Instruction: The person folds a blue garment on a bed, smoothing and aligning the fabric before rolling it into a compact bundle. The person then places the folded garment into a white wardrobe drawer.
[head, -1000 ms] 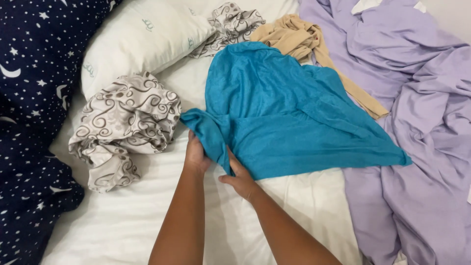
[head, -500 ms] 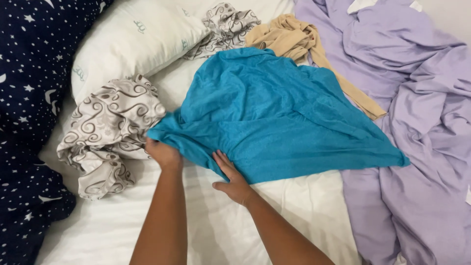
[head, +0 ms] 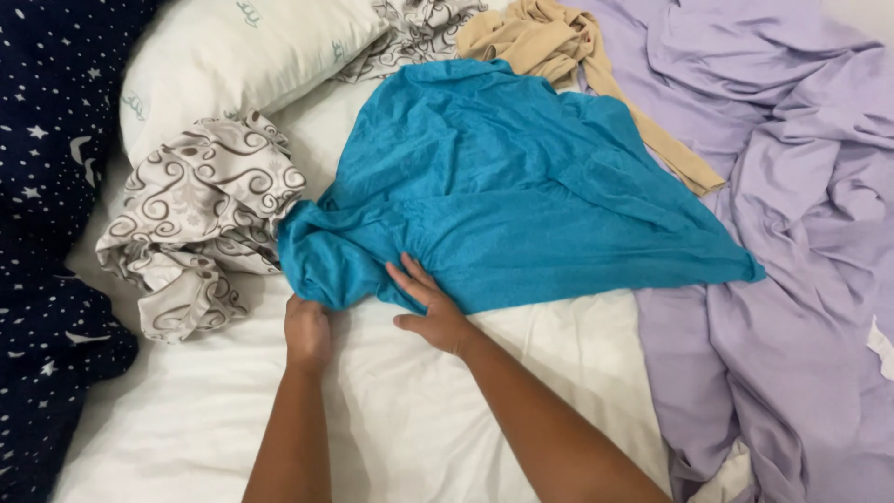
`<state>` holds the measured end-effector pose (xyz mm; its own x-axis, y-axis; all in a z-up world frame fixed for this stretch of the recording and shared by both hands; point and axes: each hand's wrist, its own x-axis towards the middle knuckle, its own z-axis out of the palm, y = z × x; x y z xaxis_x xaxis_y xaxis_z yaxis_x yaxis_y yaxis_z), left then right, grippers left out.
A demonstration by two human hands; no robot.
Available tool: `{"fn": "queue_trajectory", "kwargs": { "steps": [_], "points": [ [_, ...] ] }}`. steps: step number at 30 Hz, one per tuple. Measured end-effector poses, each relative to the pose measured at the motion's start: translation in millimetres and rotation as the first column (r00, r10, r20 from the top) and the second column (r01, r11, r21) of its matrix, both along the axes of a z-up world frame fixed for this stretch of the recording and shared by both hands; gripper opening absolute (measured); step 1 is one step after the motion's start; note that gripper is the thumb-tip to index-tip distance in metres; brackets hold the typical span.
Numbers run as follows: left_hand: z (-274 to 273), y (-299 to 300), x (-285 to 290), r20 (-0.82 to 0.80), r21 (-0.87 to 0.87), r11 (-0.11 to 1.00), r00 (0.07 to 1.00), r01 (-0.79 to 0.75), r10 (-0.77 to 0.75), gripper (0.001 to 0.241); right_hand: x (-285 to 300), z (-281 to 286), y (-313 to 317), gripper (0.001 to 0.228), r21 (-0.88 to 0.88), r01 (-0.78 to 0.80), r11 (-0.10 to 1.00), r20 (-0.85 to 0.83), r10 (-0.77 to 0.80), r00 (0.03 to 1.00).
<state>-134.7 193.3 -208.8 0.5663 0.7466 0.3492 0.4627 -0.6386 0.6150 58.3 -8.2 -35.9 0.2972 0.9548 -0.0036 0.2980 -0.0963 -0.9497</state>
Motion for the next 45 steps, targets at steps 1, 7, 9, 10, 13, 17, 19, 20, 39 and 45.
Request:
{"fn": "queue_trajectory", "kwargs": {
  "steps": [1, 7, 9, 10, 13, 17, 19, 20, 39, 45],
  "points": [
    [44, -12, 5, -0.004, 0.000, 1.000, 1.000, 0.000, 0.000, 0.031, 3, 0, -5, 0.089, 0.000, 0.000, 1.000, -0.004, 0.000, 1.000],
    [152, -38, 11, 0.102, -0.784, 0.611, 0.994, 0.107, -0.042, 0.063, 55, -23, -35, 0.074, 0.063, 0.152, 0.986, 0.367, -0.164, 0.915],
    [148, -37, 16, 0.370, -0.601, 0.734, 0.924, 0.317, -0.097, 0.084, 85, -25, -46, 0.064, 0.040, 0.372, 0.927, 0.646, -0.308, 0.699],
    [154, -38, 21, 0.372, -0.600, 0.733, 0.923, 0.320, -0.099, 0.084, 90, -8, -52, 0.064, 0.041, 0.374, 0.926, 0.647, -0.310, 0.697],
    [158, -34, 31, 0.021, -0.671, 0.741, 1.000, 0.016, -0.002, 0.046, 103, 26, -74, 0.070, -0.206, 0.583, 0.786, 0.739, -0.266, 0.619],
    [143, -9, 12, 0.019, -0.370, 0.904, 0.971, -0.215, 0.238, 0.031, 109, 15, -100, 0.090, -0.420, 0.651, 0.633, 0.739, -0.177, 0.650],
    [124, 10, -13, 0.097, -0.280, 0.927, 0.953, -0.249, 0.286, 0.032, 112, 11, -101, 0.094, -0.426, 0.648, 0.631, 0.752, -0.151, 0.641],
    [104, 22, -29, 0.165, -0.129, 0.935, 0.923, -0.329, 0.348, 0.032, 111, 10, -101, 0.094, -0.440, 0.644, 0.626, 0.753, -0.134, 0.645],
    [204, -74, 117, -0.434, -0.126, 0.942, 0.872, -0.310, 0.228, 0.108, 150, 79, -88, 0.140, -0.622, 0.579, 0.527, 0.671, -0.022, 0.741],
    [233, -73, 147, -0.459, -0.198, 0.868, 0.826, -0.455, 0.328, 0.140, 218, 54, -129, 0.158, -0.434, 0.666, 0.606, 0.453, -0.492, 0.744]
  ]
}}
